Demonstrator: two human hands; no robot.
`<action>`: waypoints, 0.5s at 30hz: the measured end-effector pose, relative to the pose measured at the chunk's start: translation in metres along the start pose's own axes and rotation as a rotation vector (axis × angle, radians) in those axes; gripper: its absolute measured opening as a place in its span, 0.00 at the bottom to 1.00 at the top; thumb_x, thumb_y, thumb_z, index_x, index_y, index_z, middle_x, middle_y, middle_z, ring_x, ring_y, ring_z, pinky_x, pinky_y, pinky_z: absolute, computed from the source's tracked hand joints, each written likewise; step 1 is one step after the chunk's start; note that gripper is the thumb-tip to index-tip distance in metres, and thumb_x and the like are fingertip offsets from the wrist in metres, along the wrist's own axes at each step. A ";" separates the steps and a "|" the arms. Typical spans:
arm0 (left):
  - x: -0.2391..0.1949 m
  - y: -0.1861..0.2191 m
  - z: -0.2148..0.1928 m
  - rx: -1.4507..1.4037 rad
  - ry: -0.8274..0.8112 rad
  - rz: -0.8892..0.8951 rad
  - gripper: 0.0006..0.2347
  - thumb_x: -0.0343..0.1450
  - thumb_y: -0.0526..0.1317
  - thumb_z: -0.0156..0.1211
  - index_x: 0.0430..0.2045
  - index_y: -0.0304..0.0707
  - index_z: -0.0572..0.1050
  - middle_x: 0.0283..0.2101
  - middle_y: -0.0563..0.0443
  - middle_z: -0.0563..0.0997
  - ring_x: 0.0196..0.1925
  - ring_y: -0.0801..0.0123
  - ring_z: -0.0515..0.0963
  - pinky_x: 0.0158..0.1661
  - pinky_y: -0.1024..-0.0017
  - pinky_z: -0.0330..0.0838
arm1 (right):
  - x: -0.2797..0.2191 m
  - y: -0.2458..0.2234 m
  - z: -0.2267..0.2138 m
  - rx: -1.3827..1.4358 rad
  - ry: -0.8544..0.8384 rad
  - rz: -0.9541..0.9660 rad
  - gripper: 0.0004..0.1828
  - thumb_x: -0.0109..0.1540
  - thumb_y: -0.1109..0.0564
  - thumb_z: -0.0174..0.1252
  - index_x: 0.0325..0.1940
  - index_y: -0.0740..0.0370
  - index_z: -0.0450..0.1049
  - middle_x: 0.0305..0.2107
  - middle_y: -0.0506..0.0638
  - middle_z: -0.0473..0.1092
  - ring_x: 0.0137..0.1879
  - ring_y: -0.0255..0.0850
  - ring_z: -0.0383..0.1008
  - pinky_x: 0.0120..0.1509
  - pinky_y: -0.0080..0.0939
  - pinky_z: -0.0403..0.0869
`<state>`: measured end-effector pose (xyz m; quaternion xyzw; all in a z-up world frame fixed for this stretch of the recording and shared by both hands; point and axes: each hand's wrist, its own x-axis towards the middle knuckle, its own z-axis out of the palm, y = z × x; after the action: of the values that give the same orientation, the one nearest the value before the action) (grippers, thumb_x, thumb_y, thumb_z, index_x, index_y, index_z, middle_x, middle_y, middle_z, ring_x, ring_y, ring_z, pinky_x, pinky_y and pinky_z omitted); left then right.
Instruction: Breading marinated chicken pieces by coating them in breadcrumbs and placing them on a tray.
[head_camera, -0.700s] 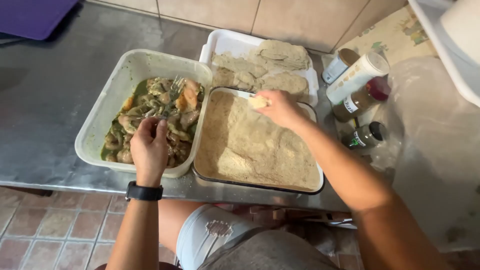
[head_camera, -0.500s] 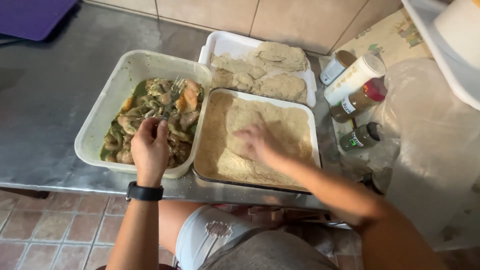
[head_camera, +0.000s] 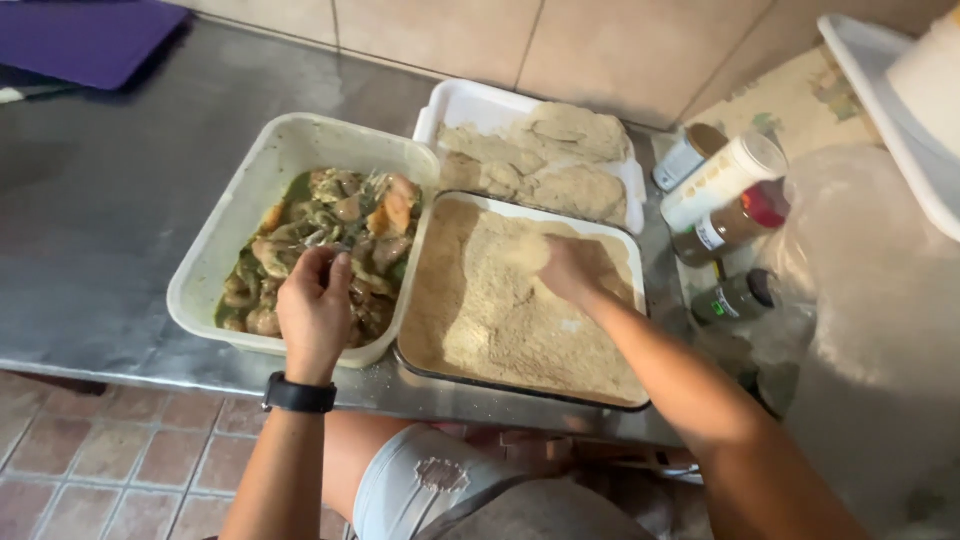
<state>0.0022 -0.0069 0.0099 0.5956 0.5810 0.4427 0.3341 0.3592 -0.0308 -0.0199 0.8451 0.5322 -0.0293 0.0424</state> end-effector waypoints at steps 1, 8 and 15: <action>0.001 0.000 -0.001 0.002 0.011 -0.005 0.09 0.77 0.45 0.59 0.44 0.42 0.80 0.33 0.44 0.84 0.43 0.48 0.84 0.42 0.53 0.74 | 0.009 -0.015 -0.004 -0.001 0.000 -0.012 0.23 0.58 0.45 0.55 0.59 0.37 0.76 0.48 0.45 0.79 0.55 0.56 0.79 0.52 0.66 0.75; 0.000 0.010 -0.004 -0.009 0.001 -0.004 0.10 0.77 0.43 0.58 0.44 0.37 0.79 0.34 0.40 0.84 0.43 0.45 0.83 0.42 0.51 0.73 | -0.005 -0.076 -0.054 0.495 0.022 -0.399 0.18 0.64 0.47 0.52 0.50 0.60 0.77 0.48 0.62 0.76 0.59 0.60 0.73 0.62 0.62 0.69; -0.001 0.009 -0.004 -0.030 -0.016 -0.041 0.10 0.77 0.43 0.58 0.43 0.36 0.80 0.32 0.41 0.84 0.39 0.50 0.84 0.40 0.56 0.74 | 0.022 -0.084 -0.017 -0.077 -0.029 -0.704 0.46 0.66 0.34 0.43 0.79 0.66 0.47 0.75 0.62 0.49 0.82 0.53 0.44 0.81 0.64 0.46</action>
<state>0.0021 -0.0090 0.0199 0.5821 0.5835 0.4398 0.3567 0.2928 0.0274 -0.0086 0.6071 0.7909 -0.0340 0.0689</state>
